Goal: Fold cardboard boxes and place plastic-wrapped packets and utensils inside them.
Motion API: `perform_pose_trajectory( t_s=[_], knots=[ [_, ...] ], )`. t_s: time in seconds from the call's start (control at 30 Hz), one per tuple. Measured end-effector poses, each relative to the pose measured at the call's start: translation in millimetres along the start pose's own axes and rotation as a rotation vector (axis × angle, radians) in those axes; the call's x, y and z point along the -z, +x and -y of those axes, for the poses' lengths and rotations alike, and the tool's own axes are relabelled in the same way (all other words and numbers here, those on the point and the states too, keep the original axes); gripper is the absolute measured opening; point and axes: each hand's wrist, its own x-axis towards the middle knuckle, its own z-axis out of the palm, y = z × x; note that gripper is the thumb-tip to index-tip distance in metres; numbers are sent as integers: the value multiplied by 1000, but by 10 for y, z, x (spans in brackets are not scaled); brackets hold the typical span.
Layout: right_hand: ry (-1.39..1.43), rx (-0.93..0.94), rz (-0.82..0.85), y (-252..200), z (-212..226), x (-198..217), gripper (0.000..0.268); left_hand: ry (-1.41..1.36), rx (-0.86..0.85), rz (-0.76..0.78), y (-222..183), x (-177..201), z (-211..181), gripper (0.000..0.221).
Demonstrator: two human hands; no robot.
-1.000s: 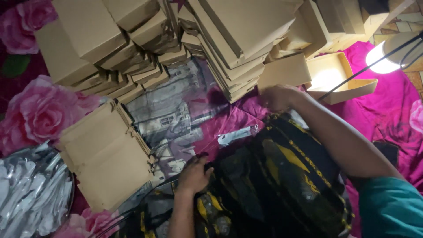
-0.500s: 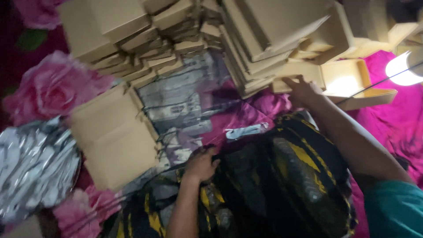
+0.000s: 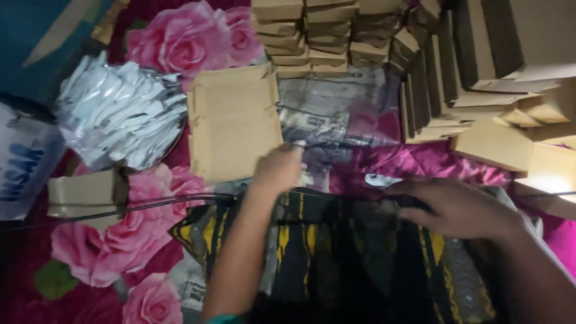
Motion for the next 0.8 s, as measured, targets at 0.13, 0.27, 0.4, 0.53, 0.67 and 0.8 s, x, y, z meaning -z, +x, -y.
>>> perform_pose_trajectory(
  t_s=[0.13, 0.27, 0.4, 0.53, 0.67, 0.8],
  knots=[
    [-13, 203, -93, 527, 68, -540, 58, 109, 232, 14, 138, -139, 913, 62],
    [231, 479, -282, 1224, -498, -1352, 46, 8, 454, 102, 573, -954, 1744, 60],
    [121, -120, 82, 1144, -403, -1240, 48, 170, 463, 208, 850, -1339, 1880, 72],
    [38, -193, 94, 1249, -902, -1504, 53, 183, 445, 186, 951, -1468, 1903, 77],
    [-9, 202, -220, 1441, -1121, -1640, 54, 152, 472, 249, 786, -1207, 1626, 63],
    [-130, 128, -15, 1154, -529, -1151, 58, 336, 203, 114, 593, -1045, 1339, 45]
  ],
)
